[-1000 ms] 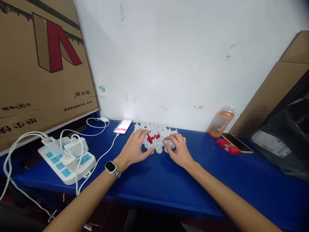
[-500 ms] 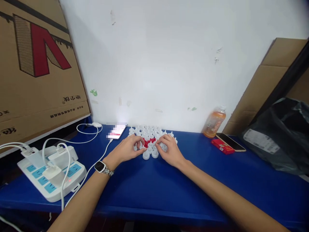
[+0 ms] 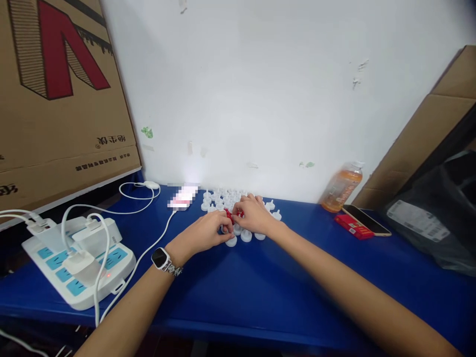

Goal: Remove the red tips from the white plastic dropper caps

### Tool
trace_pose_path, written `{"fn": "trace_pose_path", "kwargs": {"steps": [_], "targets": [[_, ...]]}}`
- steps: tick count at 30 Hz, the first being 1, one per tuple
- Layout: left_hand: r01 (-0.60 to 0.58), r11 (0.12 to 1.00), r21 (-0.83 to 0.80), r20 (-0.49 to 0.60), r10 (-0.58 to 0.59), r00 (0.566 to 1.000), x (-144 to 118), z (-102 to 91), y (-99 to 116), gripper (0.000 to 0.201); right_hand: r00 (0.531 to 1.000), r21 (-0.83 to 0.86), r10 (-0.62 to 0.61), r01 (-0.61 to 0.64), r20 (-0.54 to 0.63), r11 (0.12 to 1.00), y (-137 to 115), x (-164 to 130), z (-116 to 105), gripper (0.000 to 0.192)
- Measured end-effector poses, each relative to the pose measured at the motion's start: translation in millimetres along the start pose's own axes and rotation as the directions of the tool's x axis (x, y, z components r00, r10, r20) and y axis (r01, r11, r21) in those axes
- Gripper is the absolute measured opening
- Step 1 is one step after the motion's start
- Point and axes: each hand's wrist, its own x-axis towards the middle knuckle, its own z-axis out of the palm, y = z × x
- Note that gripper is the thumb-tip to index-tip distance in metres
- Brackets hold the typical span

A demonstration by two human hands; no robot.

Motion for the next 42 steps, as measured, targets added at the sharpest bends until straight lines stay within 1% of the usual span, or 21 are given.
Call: {"fn": "trace_pose_path", "kwargs": {"steps": [4,9,12,13,15,16,18,20,22,24,27,29,32,34,37,38,40,42], "targets": [[0.052,0.997,-0.049,-0.007,-0.053,0.999,-5,-2.6,-2,0.019,1.0,-0.033,0.002,-0.001,0.022,0.999,-2,7,2,0.016],[0.065,0.994,-0.084,0.0,-0.065,0.998,-9,-1.6,-4,0.023,0.997,-0.041,0.027,-0.024,0.078,0.999,-4,14,7,0.01],[0.068,0.992,-0.108,0.016,-0.066,0.998,-8,2.3,-6,0.023,0.995,-0.048,0.041,-0.037,0.088,0.998,-6,16,12,0.012],[0.063,0.992,-0.113,0.021,-0.061,0.998,-7,3.4,-6,0.023,0.996,-0.043,0.05,-0.047,0.074,0.998,-7,16,13,0.013],[0.039,0.992,-0.116,0.011,-0.038,0.999,-7,4.6,-6,0.022,0.997,0.002,0.074,-0.074,-0.009,0.997,-8,13,12,0.013],[0.02,0.993,-0.119,-0.001,-0.02,1.0,-7,4.6,-4,0.021,0.994,0.052,0.091,-0.088,-0.066,0.995,-8,10,11,0.012],[-0.021,0.99,-0.136,-0.031,0.017,0.999,-8,3.4,0,0.02,0.979,0.219,0.128,-0.091,-0.161,0.971,-8,-1,5,0.011],[-0.035,0.984,-0.174,-0.043,0.028,0.999,-9,1.7,7,0.019,0.968,0.407,0.147,-0.053,-0.203,0.912,-7,-16,-1,0.011],[-0.017,0.977,-0.215,-0.038,0.009,0.999,-11,1.1,15,0.021,0.958,0.534,0.165,-0.015,-0.234,0.845,-4,-34,-6,0.012],[0.009,0.97,-0.242,-0.026,-0.016,1.0,-13,2.9,23,0.024,0.944,0.595,0.197,-0.002,-0.263,0.803,0,-52,-7,0.013],[0.03,0.958,-0.286,-0.058,-0.048,0.997,-15,11.5,31,0.028,0.93,0.669,0.259,-0.021,-0.259,0.743,5,-70,-3,0.018],[0.054,0.937,-0.345,-0.072,-0.083,0.994,-15,19.8,35,0.031,0.921,0.737,0.298,-0.019,-0.249,0.676,5,-74,2,0.023],[0.095,0.913,-0.398,-0.057,-0.127,0.99,-14,30.9,40,0.036,0.916,0.839,0.331,0.011,-0.226,0.544,1,-72,9,0.027],[0.077,0.92,-0.385,-0.068,-0.112,0.991,-12,35.2,42,0.041,0.926,0.881,0.321,0.025,-0.198,0.472,-3,-70,11,0.028],[0.035,0.936,-0.352,-0.092,-0.071,0.993,-10,37.5,41,0.047,0.933,0.922,0.319,0.03,-0.164,0.387,-8,-69,12,0.03],[0.045,0.934,-0.355,-0.08,-0.078,0.994,-10,37.9,40,0.046,0.931,0.933,0.329,0.031,-0.157,0.358,-9,-69,12,0.031],[0.091,0.926,-0.367,-0.05,-0.117,0.992,-10,38.7,37,0.037,0.931,0.953,0.338,0.031,-0.136,0.3,-10,-69,12,0.032],[0.107,0.929,-0.354,-0.048,-0.132,0.99,-11,39.6,35,0.03,0.938,0.964,0.326,0.029,-0.117,0.264,-11,-69,12,0.031]]}}
